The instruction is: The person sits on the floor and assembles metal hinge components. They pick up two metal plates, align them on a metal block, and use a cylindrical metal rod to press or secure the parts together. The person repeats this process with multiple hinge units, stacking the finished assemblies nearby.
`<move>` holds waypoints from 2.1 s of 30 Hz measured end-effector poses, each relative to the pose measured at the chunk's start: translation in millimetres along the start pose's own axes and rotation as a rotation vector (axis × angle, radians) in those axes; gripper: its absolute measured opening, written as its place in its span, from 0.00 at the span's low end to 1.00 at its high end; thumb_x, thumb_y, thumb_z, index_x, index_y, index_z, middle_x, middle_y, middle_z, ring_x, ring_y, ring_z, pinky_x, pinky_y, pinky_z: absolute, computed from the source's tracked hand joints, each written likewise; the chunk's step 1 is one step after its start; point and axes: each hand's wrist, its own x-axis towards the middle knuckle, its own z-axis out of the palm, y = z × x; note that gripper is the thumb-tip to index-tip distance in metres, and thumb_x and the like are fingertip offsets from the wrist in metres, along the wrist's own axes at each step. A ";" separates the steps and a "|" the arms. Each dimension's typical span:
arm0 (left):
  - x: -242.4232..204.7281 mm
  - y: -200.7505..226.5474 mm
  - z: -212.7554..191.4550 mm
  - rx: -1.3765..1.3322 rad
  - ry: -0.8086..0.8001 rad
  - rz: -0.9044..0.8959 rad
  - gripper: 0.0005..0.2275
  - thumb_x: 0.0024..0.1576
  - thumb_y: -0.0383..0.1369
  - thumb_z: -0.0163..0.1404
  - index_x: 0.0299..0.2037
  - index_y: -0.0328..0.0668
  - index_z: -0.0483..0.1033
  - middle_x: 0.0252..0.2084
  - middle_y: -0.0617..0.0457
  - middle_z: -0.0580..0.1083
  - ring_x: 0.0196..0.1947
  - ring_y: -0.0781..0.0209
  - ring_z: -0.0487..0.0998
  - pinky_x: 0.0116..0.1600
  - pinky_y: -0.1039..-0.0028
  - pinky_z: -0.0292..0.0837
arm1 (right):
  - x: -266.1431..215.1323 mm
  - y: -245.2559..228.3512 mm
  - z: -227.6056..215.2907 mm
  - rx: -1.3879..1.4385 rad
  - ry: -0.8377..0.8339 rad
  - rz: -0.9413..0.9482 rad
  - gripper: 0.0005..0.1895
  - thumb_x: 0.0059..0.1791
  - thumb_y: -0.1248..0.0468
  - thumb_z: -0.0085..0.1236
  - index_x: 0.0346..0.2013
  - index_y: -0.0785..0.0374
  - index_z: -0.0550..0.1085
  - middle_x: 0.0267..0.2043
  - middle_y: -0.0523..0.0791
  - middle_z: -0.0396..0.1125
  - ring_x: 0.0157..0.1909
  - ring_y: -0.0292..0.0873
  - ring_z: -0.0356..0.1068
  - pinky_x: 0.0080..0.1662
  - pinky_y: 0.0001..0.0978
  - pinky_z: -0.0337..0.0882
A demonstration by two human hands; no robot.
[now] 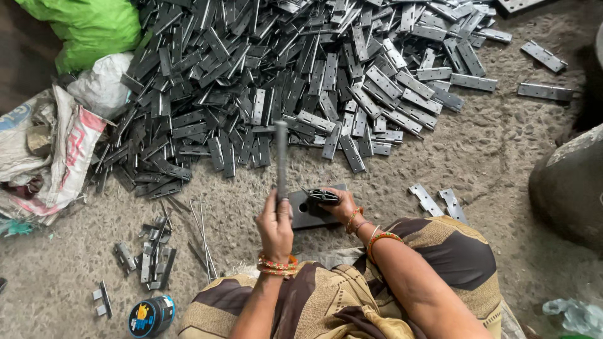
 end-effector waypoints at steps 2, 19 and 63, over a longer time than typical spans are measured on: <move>14.2 36.0 -9.0 -0.186 0.157 0.267 0.14 0.69 0.35 0.43 0.59 0.37 0.72 0.25 0.63 0.72 0.18 0.77 0.67 0.20 0.84 0.62 | 7.6 -4.7 -2.8 0.062 -0.011 0.003 0.23 0.41 0.75 0.69 0.51 0.62 0.79 0.45 0.37 0.78 0.45 0.27 0.72 0.50 0.25 0.75; -24.6 -125.7 -4.0 0.589 -0.087 -0.036 0.12 0.63 0.40 0.49 0.46 0.43 0.81 0.21 0.44 0.74 0.20 0.52 0.74 0.23 0.62 0.66 | 6.9 -3.8 -4.0 0.011 -0.012 -0.044 0.22 0.41 0.75 0.70 0.50 0.62 0.80 0.44 0.38 0.78 0.44 0.27 0.72 0.49 0.25 0.75; -10.3 -169.8 10.0 0.426 0.031 -0.345 0.14 0.63 0.44 0.48 0.44 0.42 0.77 0.31 0.36 0.77 0.33 0.35 0.79 0.37 0.52 0.72 | 10.0 19.9 -7.5 0.088 -0.007 -0.057 0.24 0.41 0.74 0.70 0.51 0.63 0.78 0.44 0.37 0.76 0.45 0.28 0.71 0.51 0.25 0.74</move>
